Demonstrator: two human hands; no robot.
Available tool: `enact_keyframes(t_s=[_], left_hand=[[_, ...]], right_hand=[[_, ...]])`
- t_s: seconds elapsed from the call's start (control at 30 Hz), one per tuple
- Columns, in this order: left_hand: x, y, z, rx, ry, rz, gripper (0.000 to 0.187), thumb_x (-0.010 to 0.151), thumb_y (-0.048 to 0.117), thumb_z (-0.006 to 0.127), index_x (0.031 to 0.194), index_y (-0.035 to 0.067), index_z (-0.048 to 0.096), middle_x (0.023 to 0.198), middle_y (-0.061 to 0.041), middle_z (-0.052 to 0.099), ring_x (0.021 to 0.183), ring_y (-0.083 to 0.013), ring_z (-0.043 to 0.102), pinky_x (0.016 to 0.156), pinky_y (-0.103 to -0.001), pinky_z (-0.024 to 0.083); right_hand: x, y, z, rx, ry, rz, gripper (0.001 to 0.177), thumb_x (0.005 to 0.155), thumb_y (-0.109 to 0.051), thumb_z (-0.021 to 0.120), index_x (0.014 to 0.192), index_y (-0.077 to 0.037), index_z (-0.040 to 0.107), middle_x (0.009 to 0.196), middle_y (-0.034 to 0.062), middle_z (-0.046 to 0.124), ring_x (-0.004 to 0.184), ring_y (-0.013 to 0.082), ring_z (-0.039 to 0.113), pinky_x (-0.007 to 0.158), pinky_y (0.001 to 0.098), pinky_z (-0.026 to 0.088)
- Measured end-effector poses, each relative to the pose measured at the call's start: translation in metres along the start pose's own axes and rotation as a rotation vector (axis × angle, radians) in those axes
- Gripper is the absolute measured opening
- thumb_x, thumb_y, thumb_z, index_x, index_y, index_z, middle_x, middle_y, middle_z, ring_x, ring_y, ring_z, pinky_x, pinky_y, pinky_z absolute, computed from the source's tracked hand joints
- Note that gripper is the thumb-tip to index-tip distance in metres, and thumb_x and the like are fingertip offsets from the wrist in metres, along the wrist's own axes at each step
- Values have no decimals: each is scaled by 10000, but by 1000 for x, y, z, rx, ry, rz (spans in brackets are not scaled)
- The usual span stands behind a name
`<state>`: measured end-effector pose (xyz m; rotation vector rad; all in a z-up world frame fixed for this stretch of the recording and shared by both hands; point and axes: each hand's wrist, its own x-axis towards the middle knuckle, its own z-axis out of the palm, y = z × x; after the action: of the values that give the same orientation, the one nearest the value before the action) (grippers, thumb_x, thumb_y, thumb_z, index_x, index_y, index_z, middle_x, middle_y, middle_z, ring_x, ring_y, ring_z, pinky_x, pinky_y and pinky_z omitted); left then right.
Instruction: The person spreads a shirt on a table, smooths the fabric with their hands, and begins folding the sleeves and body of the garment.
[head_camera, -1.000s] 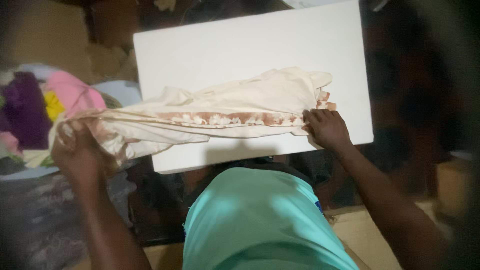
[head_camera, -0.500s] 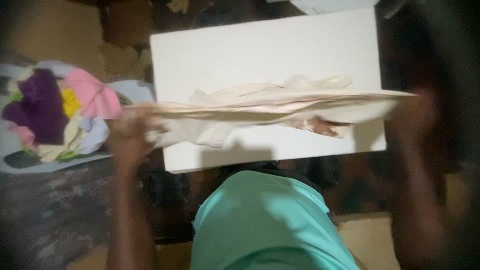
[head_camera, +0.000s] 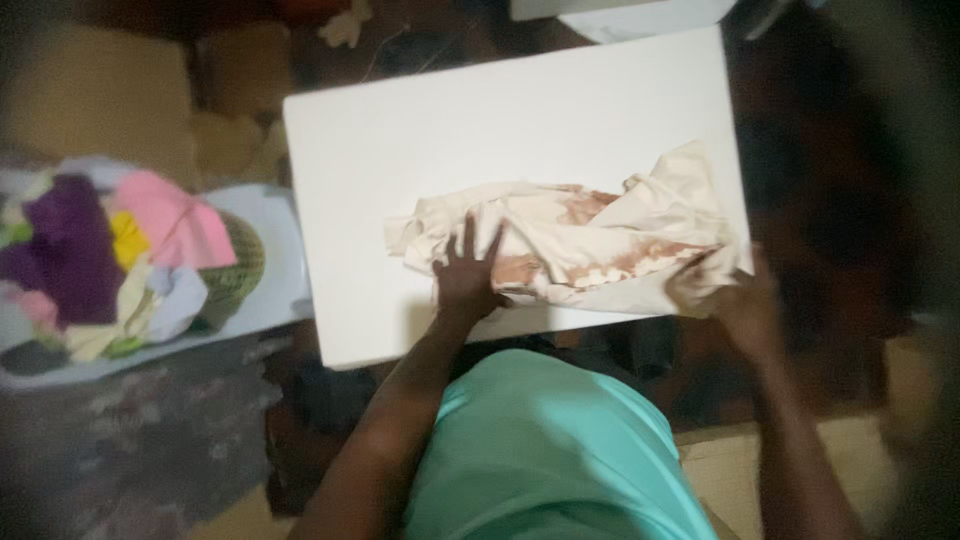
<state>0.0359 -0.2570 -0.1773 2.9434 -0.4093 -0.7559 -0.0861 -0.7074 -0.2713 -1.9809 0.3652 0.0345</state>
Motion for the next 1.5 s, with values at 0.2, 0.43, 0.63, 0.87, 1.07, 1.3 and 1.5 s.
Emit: enact_keyframes(t_s=[0.2, 0.43, 0.63, 0.87, 1.07, 1.3, 1.5], left_hand=[[42, -44, 9, -151, 219, 136, 466, 940, 229, 728, 1400, 232, 655, 1223, -65, 710, 1122, -352, 616, 907, -535, 530], [82, -135, -208, 370, 110, 24, 466, 756, 260, 849, 1206, 251, 732, 1218, -104, 678, 1237, -352, 550, 1092, -660, 321], [109, -173, -259, 304, 243, -226, 649, 782, 225, 815, 1378, 285, 565, 1403, -156, 497, 1355, -402, 412, 1136, -655, 263], [116, -144, -136, 30, 501, -299, 877, 813, 184, 775, 1578, 325, 370, 1619, -217, 285, 1492, -459, 252, 1187, -650, 194], [67, -95, 54, -620, 77, -351, 719, 1038, 652, 486, 1022, -50, 635, 1036, -284, 672, 1057, -379, 667, 983, -539, 473], [-16, -38, 108, -1179, -120, -392, 684, 972, 607, 608, 931, -72, 684, 802, -210, 727, 610, -252, 678, 618, -409, 575], [9, -31, 123, -1094, 128, 317, 409, 1042, 372, 618, 1123, -23, 688, 941, -146, 702, 726, -157, 677, 649, -286, 584]], right_hand=[[2, -100, 24, -356, 9, -56, 571, 903, -163, 608, 1446, 9, 568, 1287, 250, 643, 1113, 364, 647, 895, 463, 524], [-19, -134, -31, -442, -47, 346, 408, 1041, -259, 478, 1252, -27, 738, 961, 224, 739, 821, 335, 675, 742, 484, 530], [-31, -35, 8, -701, 2, -309, 327, 1031, -255, 482, 1014, -36, 725, 1310, 231, 686, 1177, 389, 634, 1017, 504, 483], [-52, -108, 131, -400, -232, 311, 396, 980, -306, 537, 1222, -15, 652, 986, 243, 738, 829, 323, 710, 804, 459, 557], [-77, -159, 145, -365, -323, 406, 382, 981, -332, 559, 1099, -1, 708, 910, 191, 748, 779, 268, 695, 758, 436, 542], [-71, -193, 162, -248, -627, 294, 269, 938, -295, 641, 977, -44, 729, 767, 108, 740, 659, 187, 634, 648, 375, 525], [-56, -222, 181, -275, -626, 62, 382, 904, -265, 811, 817, 48, 611, 699, 121, 646, 660, 146, 588, 580, 364, 505]])
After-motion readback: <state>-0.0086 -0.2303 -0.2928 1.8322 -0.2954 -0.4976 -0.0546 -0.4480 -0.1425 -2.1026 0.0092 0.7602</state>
